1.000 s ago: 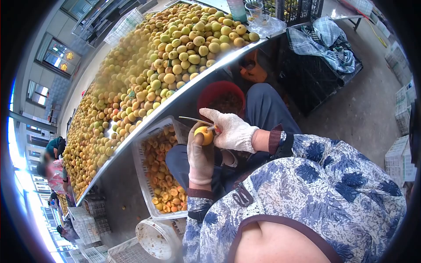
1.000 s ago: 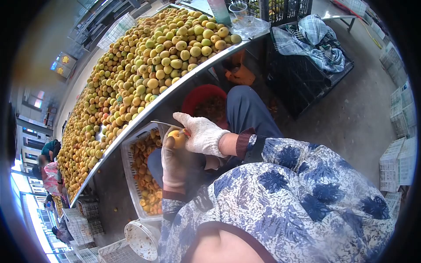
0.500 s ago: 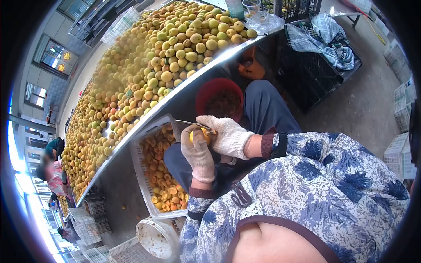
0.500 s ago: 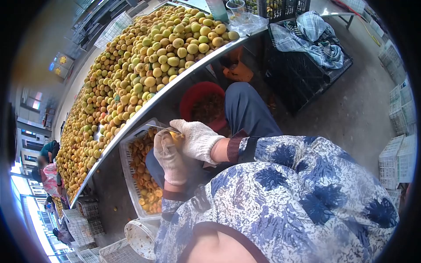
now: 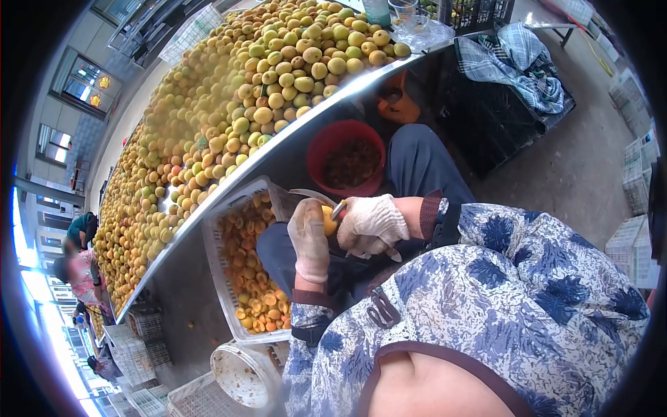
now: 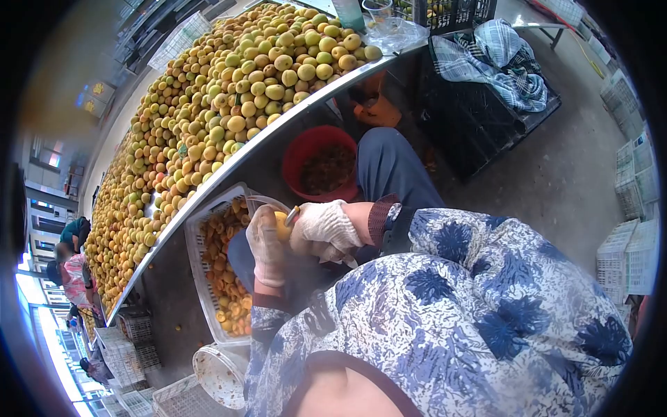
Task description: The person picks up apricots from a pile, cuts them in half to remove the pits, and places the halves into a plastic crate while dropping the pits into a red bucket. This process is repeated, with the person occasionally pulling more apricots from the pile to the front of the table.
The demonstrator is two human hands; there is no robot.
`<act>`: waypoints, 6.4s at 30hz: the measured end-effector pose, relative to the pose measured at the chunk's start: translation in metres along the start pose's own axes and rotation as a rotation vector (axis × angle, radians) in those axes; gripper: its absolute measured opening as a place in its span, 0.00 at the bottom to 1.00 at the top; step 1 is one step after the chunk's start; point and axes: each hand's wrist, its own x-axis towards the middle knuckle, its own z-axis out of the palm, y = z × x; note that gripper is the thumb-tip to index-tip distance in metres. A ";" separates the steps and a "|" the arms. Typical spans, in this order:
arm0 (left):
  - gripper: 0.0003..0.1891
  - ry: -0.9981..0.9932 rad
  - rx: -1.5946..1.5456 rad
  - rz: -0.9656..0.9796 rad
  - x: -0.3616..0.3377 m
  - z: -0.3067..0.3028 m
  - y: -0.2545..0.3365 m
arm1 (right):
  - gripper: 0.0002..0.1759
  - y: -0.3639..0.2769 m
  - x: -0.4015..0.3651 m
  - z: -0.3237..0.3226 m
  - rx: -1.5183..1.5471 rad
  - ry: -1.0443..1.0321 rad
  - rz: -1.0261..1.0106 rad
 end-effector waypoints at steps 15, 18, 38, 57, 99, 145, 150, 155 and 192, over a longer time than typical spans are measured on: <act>0.30 0.124 -1.019 -0.212 0.010 0.001 0.005 | 0.29 -0.004 0.002 0.024 -0.519 0.430 -0.574; 0.31 0.066 -0.912 -0.177 0.007 -0.001 0.004 | 0.31 -0.008 -0.006 0.024 -0.607 0.473 -0.494; 0.21 -0.056 -0.513 -0.037 0.002 0.013 0.048 | 0.22 -0.007 -0.020 0.034 -0.443 0.422 -0.468; 0.36 0.169 -0.334 -0.075 0.015 0.005 0.029 | 0.25 -0.014 0.008 0.035 -0.638 0.574 -0.663; 0.22 -0.041 -0.050 -0.241 0.006 0.004 0.020 | 0.20 -0.007 -0.012 0.016 -0.900 0.564 -0.477; 0.27 -0.015 -0.672 -0.531 -0.002 0.004 -0.021 | 0.15 -0.025 -0.013 -0.002 0.204 0.215 -0.512; 0.19 0.146 -0.925 -0.763 0.005 0.002 -0.053 | 0.10 -0.040 0.012 -0.076 0.736 0.610 -0.569; 0.15 0.258 -0.836 -0.770 0.009 0.006 -0.068 | 0.14 -0.101 0.034 0.005 0.122 0.516 -0.630; 0.27 -0.139 -1.278 -0.690 0.007 -0.028 -0.050 | 0.18 -0.093 0.061 0.063 0.359 0.260 -0.875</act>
